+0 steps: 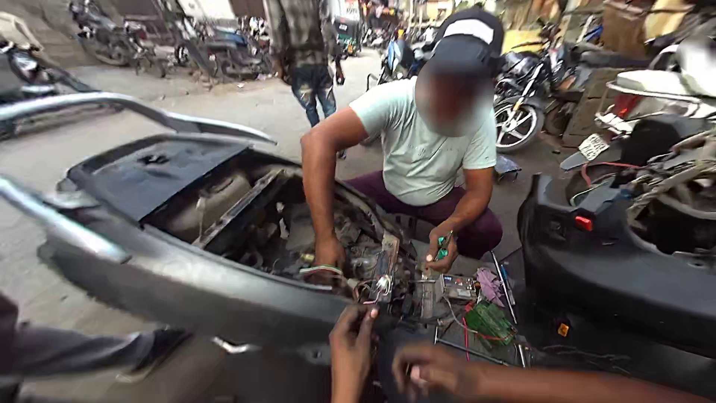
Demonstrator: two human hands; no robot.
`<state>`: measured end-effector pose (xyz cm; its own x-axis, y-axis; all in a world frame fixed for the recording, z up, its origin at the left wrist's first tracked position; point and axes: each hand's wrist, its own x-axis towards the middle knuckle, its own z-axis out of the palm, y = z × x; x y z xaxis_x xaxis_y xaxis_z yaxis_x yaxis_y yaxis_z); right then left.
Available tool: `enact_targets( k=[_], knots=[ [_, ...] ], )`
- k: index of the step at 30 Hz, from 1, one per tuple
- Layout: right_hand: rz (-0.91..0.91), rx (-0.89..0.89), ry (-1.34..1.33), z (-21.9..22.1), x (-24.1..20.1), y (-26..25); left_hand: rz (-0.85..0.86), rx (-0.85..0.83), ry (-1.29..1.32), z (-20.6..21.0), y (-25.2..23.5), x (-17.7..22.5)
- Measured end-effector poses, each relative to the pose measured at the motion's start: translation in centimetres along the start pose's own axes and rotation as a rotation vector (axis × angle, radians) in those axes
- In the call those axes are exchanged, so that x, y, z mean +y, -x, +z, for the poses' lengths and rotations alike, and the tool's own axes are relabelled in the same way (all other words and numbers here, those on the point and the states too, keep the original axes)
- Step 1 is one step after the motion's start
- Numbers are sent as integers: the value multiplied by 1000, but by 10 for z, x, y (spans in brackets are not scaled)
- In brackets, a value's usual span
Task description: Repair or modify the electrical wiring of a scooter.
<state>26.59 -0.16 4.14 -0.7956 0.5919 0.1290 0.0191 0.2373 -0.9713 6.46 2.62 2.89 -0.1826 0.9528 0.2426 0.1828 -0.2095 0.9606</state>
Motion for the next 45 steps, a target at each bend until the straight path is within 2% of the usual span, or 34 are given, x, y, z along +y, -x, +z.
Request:
enact_targets(
  k=[2, 4, 7, 14, 17, 23, 34, 42, 45],
  knots=[
    [206, 96, -121, -47, 1, -14, -8, -33, 42, -7, 1, -12],
    [285, 180, -28, -69, -5, -19, -29, -69, 44, -4, 4, -12],
    [314, 266, 120, -66, -6, -36, 45, -61, -26, 0, 7, -12],
    [315, 467, 41, -39, 8, -76, 173, 25, -279, 4, 11, -17],
    [319, 459, 6, -41, 1, -79, 191, 21, -305, 6, 13, -18],
    [167, 469, 128, -45, 5, -81, 239, 14, -260, 7, 13, -17],
    [383, 506, -290, -48, -19, -90, 472, 200, -517, 4, 9, -18],
    [444, 481, -340, -46, -17, -90, 544, 281, -580, 2, 11, -18],
    [376, 443, -266, -39, -13, -86, 488, 278, -596, 0, 17, -12]
  ],
)
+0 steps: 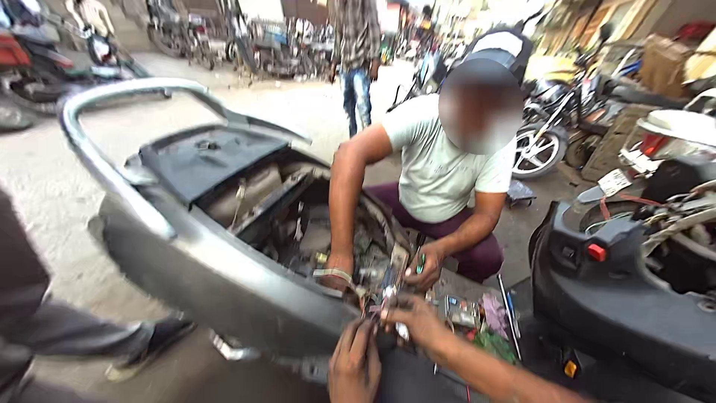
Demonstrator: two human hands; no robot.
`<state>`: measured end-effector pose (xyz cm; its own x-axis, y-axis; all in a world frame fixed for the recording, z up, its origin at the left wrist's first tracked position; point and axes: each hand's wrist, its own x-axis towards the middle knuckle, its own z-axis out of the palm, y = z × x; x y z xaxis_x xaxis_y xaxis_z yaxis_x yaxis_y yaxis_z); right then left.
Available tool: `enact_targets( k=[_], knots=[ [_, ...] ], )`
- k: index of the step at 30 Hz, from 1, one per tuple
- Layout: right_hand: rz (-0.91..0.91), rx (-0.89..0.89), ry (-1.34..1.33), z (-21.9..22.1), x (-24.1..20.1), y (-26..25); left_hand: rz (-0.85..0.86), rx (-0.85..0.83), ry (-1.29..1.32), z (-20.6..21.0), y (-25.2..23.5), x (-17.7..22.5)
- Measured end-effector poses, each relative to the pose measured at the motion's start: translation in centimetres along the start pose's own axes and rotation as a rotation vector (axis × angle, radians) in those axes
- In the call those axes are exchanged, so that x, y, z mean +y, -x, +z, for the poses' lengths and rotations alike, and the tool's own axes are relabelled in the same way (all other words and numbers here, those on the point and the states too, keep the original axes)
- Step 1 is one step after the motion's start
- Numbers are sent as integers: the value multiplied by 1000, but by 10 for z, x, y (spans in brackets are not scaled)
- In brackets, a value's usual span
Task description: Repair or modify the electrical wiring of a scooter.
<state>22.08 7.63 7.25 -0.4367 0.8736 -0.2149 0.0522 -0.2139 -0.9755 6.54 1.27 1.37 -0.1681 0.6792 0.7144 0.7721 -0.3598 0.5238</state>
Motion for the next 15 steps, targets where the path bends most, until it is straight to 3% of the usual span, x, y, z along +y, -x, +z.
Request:
enact_targets(
  k=[3, 7, 12, 15],
  knots=[
    [-113, -2, 65, -3, 6, -3, -129, -101, 47, 0, -12, 10],
    [-120, -2, 125, 0, 14, 2, -248, -223, 21, -4, -7, 15],
    [-63, 25, 11, -4, 13, -2, -83, -57, 4, 2, -5, 11],
    [-36, 25, -31, -5, 8, -5, 30, -72, -44, 3, 0, 6]
  ],
)
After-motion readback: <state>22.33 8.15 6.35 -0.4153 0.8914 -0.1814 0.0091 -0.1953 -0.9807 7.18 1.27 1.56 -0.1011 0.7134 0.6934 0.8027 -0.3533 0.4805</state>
